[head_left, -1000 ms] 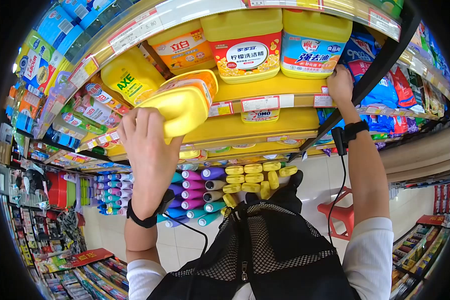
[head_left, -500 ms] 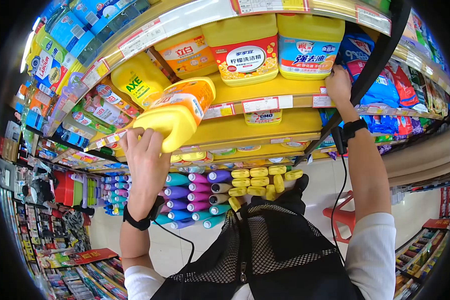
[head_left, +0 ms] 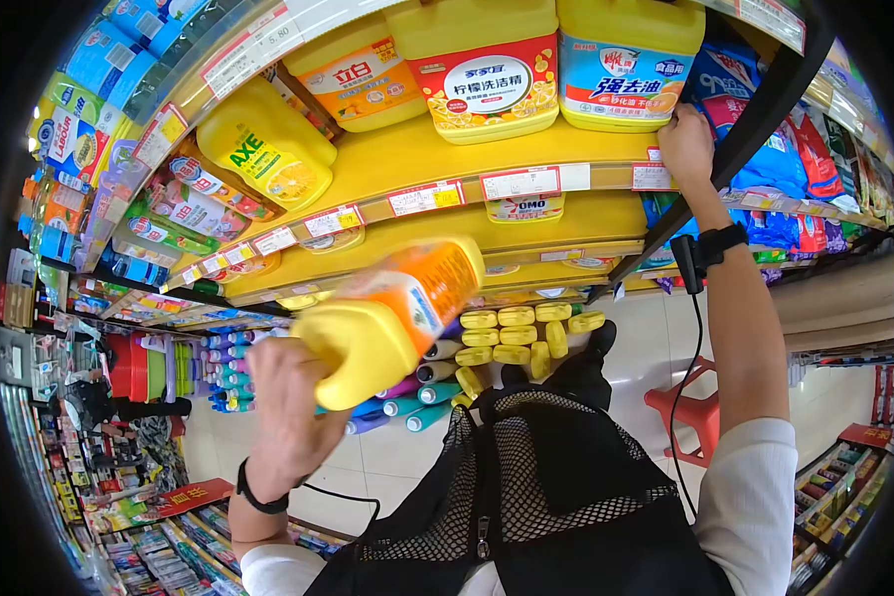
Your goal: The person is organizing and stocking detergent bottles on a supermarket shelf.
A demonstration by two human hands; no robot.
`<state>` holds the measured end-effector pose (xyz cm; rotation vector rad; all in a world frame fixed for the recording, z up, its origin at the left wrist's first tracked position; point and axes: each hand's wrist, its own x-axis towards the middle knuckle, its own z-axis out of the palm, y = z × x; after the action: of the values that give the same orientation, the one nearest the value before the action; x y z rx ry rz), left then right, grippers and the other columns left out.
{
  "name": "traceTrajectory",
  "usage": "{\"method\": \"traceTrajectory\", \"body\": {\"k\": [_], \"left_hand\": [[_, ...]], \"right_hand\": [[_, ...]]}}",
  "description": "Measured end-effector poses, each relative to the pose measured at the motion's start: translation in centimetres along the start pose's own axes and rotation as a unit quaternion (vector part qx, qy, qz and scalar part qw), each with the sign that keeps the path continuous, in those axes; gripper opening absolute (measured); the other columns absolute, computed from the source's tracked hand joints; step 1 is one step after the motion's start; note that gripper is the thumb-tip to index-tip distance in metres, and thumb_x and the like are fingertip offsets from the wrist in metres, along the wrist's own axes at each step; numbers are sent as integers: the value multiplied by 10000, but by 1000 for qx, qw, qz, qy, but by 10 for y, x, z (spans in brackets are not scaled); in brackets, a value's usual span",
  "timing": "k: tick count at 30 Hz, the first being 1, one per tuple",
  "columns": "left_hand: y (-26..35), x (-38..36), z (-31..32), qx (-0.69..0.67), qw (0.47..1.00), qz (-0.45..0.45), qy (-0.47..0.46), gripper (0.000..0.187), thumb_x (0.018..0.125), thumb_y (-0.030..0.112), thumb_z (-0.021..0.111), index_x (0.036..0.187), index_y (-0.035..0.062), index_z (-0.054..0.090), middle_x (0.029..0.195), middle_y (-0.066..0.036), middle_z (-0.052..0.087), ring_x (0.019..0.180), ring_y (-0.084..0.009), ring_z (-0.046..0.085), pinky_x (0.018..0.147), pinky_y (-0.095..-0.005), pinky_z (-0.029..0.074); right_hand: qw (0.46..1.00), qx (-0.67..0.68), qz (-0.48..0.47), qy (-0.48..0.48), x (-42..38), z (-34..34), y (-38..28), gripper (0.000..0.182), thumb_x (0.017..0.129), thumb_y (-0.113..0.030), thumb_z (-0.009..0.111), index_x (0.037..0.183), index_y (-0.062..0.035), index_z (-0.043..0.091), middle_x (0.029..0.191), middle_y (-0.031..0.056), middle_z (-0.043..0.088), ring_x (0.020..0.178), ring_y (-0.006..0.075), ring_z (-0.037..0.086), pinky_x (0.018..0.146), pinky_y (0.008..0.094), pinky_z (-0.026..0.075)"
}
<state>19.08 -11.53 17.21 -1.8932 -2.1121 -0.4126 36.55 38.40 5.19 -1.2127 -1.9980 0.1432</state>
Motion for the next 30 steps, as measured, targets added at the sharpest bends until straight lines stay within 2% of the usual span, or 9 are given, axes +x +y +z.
{"method": "traceTrajectory", "body": {"k": [4,8,11,12,19,30], "left_hand": [[-1,0,47,-93,994,16,-51,442,689,145,817,975,6,510,871,-143,537,856,-342,514,769,-443,371],[-19,2,96,-44,989,34,-137,428,698,190,807,959,-9,533,885,-157,554,876,-339,531,795,-431,380],[-31,9,117,-23,989,49,-136,447,685,151,814,991,-19,537,889,-161,551,882,-352,526,803,-442,384],[-35,11,124,-17,990,54,-128,404,699,141,797,970,-2,534,881,-160,543,878,-351,517,786,-441,378],[-53,32,159,46,997,22,-51,381,720,118,774,989,10,527,938,-156,533,906,-350,500,808,-449,378],[-66,65,194,36,997,20,-59,436,736,143,765,1074,-9,536,976,-152,520,961,-338,481,846,-438,358]], "right_hand": [[1000,6,-23,15,-1,3,4,291,855,-90,545,1087,24,677,1147,188,657,1087,386,599,967,464,470],[1000,0,-14,6,-3,1,0,292,855,-98,554,1092,26,672,1154,191,652,1094,395,591,973,466,466],[999,-5,-23,23,-2,6,5,317,884,-118,530,1158,-35,666,1132,182,656,1091,394,586,947,483,471],[1000,3,-14,10,-4,2,0,281,855,-104,566,1081,28,671,1150,189,651,1099,392,585,977,464,463],[1000,6,-3,9,-3,2,0,286,853,-96,561,1085,24,677,1153,189,653,1093,392,589,983,465,461],[1000,9,5,15,-5,0,-4,281,856,-71,556,1086,26,685,1156,179,658,1095,380,594,984,461,463]]}}
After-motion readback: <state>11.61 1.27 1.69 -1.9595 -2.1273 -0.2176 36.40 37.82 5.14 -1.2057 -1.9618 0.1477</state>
